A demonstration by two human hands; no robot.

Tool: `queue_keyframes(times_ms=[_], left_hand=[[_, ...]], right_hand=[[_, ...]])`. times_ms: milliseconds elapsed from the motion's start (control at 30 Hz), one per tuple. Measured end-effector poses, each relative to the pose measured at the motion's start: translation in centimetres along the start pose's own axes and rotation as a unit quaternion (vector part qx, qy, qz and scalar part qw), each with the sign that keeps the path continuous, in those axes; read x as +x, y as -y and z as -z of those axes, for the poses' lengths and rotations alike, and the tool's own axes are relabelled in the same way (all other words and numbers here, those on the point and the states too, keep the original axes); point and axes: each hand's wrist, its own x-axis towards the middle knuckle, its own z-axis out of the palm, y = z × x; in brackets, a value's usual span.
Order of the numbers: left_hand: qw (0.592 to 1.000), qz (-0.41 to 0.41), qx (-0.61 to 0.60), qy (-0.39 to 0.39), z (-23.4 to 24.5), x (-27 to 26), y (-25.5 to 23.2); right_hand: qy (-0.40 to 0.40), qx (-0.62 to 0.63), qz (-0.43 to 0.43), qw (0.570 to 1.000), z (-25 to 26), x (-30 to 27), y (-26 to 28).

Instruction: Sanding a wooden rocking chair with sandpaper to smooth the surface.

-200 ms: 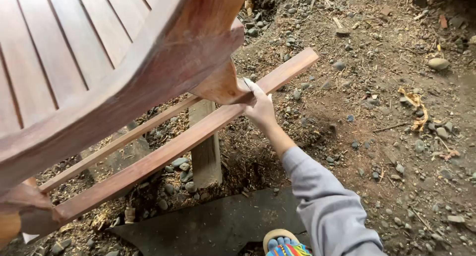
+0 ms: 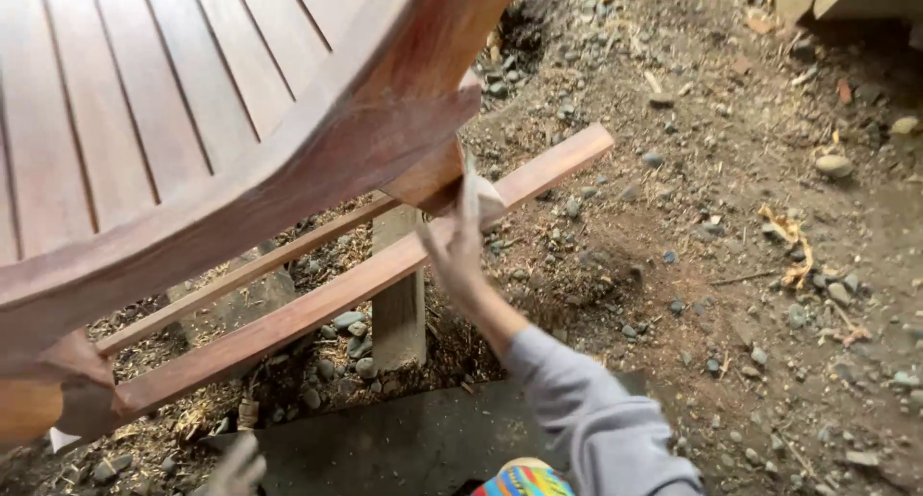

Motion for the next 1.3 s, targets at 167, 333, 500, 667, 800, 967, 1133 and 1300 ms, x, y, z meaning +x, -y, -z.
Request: queue_keyframes(times_ms=[167, 333, 500, 667, 800, 967, 1133, 1300], left_hand=[[0.957, -0.217, -0.192, -0.022, -8.0, -16.9, -11.5], [0.842, -0.291, -0.454, -0.031, -10.0, -16.8, -16.3], [0.707, -0.352, -0.613, 0.011, -12.9, -18.8, -20.7], [0.671, -0.351, -0.652, -0.042, -12.3, -16.2, -20.8], [0.73, -0.392, -0.56, 0.011, -12.4, -16.0, -20.6], [0.686, -0.424, -0.589, 0.055, -10.9, -12.3, -20.4], [0.667, -0.457, -0.567, 0.158, -10.0, -10.5, -20.2], [0.659, -0.353, -0.65, 0.136, -10.0, -10.0, -22.0]], right_hand=[[-0.1, 0.009, -0.038, 0.994, -3.8, 0.0, -1.4], [-0.204, -0.035, -0.17, 0.964, -3.6, 2.5, -1.7], [-0.107, 0.126, -0.038, 0.986, 0.6, 2.5, -2.2], [-0.106, 0.132, -0.025, 0.985, 1.9, 3.5, 0.9], [-0.048, 0.21, -0.035, 0.976, 1.9, 3.7, 4.7], [-0.04, 0.11, -0.015, 0.993, 1.3, 3.4, 2.9], [-0.06, 0.053, 0.017, 0.997, 2.6, 5.9, 1.8], [0.097, -0.106, -0.174, 0.974, 6.4, 8.5, 6.8]])
